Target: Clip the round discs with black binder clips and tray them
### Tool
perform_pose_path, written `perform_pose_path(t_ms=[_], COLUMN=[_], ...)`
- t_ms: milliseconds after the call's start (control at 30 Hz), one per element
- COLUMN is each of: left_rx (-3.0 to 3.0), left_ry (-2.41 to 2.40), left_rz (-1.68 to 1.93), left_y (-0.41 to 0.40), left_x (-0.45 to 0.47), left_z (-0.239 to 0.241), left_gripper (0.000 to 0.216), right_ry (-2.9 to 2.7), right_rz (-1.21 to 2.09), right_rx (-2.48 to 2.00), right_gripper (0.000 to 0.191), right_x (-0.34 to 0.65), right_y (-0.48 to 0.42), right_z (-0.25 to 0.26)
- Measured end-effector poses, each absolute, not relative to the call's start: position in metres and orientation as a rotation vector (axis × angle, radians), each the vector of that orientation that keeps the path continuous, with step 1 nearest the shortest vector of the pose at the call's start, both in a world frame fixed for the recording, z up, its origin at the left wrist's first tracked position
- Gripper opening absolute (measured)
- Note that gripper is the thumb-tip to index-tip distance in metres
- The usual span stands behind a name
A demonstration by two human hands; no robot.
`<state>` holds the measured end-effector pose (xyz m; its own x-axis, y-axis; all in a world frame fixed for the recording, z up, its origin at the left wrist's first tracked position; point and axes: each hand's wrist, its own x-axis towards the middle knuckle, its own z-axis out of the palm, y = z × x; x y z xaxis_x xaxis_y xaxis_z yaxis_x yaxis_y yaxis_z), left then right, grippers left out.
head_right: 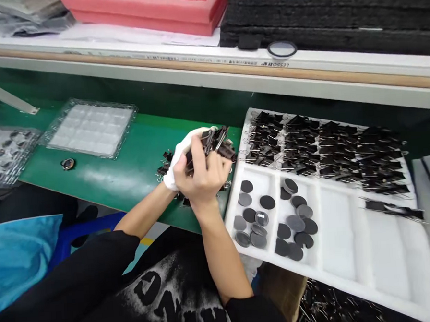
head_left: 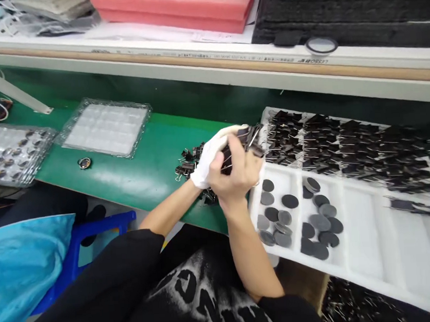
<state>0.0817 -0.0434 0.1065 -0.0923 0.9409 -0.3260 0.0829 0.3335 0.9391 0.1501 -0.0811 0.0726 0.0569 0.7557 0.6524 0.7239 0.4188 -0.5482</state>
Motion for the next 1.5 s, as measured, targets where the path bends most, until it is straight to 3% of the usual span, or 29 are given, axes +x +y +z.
perform_pose_path(t_ms=[167,333,467,667,867,1067,1300,1500], left_rx=[1.763,2.341,2.545,2.318,1.933,1.757,1.391,1.361], left_ry=[0.976,1.117,1.274,1.124,1.104,1.539,1.577,1.553], left_rz=[1.214,1.134,1.042,1.191,1.297,1.489,1.373,1.371], left_y=[-0.038,-0.032,-0.025,-0.018,-0.015,0.009,0.037,0.037], left_x=[0.028,0.002,-0.007,-0.021,-0.029,-0.052,-0.074,-0.071], left_z=[0.077,0.055,0.048,0.051,0.049,0.032,0.011,0.010], left_gripper=[0.030,0.034,0.031,0.030,0.033,0.030,0.041,0.046], right_ry=[-1.684,-1.864,-1.971,-2.046,-2.094,-2.368,-2.456,-2.416], right_rz=[-0.090,-0.097,-0.018,0.018,0.013,0.190,0.570,0.528], right_rx=[-1.296,-1.496,-1.707,-1.717,-1.674,-1.735,-1.670,-1.434], right_gripper=[0.053,0.033,0.036,0.043,0.037,0.036,0.057,0.043], right_x=[0.141,0.150,0.154,0.160,0.182,0.217,0.206,0.211], right_y=[-0.095,-0.104,-0.106,-0.116,-0.122,-0.029,0.107,0.123], right_z=[0.047,0.050,0.051,0.052,0.078,0.113,0.059,0.037])
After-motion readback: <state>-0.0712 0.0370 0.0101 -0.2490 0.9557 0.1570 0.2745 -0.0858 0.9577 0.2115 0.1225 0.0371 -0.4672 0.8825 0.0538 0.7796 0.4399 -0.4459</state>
